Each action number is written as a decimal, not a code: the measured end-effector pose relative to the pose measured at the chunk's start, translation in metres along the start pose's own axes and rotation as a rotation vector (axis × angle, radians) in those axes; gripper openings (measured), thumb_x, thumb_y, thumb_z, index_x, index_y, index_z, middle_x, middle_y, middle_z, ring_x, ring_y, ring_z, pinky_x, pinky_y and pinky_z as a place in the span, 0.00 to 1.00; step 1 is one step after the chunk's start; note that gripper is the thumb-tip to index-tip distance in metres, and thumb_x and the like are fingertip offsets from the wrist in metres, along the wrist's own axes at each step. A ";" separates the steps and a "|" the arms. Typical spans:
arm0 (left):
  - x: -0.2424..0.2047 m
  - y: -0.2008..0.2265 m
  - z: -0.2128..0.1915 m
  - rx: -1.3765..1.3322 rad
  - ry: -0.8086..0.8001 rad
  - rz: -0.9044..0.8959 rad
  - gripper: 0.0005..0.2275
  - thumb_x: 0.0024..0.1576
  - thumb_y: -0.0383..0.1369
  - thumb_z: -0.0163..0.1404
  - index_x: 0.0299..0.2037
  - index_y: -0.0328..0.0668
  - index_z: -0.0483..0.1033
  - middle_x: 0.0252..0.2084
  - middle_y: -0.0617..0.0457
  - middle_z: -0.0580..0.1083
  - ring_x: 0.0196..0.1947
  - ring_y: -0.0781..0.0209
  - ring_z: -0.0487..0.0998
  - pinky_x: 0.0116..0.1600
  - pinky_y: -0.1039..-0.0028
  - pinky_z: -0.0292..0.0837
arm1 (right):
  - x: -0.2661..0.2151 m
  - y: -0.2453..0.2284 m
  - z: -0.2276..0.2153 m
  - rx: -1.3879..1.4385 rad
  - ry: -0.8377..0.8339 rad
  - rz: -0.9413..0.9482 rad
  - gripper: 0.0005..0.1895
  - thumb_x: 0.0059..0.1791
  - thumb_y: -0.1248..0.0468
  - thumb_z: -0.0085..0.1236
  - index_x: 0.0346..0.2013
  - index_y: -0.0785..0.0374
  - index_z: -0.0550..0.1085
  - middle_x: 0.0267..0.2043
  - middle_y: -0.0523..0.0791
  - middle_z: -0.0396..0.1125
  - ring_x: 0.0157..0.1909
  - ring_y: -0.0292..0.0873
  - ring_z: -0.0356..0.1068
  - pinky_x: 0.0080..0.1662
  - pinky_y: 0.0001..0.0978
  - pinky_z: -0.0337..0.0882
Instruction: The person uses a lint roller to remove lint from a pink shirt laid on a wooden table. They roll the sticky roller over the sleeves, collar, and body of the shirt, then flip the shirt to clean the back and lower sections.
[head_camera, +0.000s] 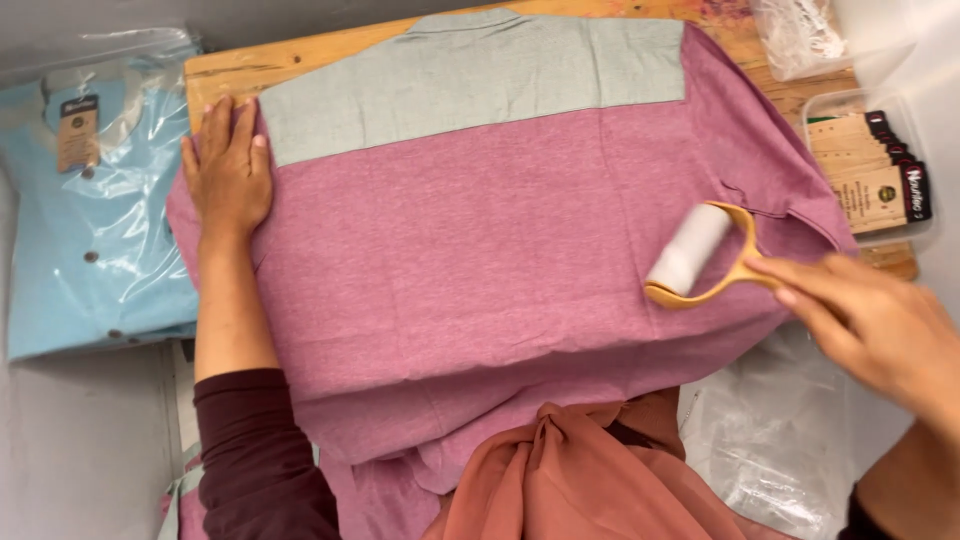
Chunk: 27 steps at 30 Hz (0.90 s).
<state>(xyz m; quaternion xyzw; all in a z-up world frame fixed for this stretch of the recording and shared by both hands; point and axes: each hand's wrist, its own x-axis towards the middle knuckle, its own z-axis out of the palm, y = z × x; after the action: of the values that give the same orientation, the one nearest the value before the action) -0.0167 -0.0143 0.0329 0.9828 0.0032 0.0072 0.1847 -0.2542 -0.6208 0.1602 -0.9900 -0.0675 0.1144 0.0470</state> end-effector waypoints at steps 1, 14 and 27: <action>0.000 0.001 -0.001 -0.002 0.000 -0.003 0.25 0.67 0.40 0.27 0.77 0.54 0.54 0.79 0.52 0.47 0.78 0.54 0.40 0.74 0.49 0.25 | -0.024 -0.002 0.004 -0.018 0.097 0.112 0.25 0.54 0.50 0.48 0.67 0.28 0.70 0.40 0.34 0.72 0.38 0.37 0.71 0.38 0.35 0.73; -0.003 0.003 -0.001 -0.016 0.028 -0.004 0.25 0.67 0.40 0.28 0.76 0.52 0.56 0.79 0.50 0.49 0.78 0.54 0.41 0.73 0.47 0.26 | 0.240 -0.065 0.024 0.315 0.469 -0.017 0.19 0.60 0.63 0.43 0.65 0.58 0.71 0.57 0.54 0.71 0.51 0.54 0.73 0.44 0.46 0.78; -0.002 0.005 -0.002 -0.017 0.018 -0.004 0.24 0.68 0.38 0.29 0.75 0.51 0.56 0.79 0.49 0.49 0.78 0.54 0.41 0.74 0.47 0.26 | -0.029 -0.038 0.043 0.575 0.307 0.091 0.24 0.55 0.63 0.47 0.67 0.56 0.69 0.70 0.43 0.64 0.57 0.44 0.60 0.64 0.38 0.58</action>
<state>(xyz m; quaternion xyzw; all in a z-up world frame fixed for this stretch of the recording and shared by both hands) -0.0188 -0.0187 0.0369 0.9810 0.0070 0.0158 0.1932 -0.2967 -0.5843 0.1290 -0.9440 0.0196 -0.0199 0.3288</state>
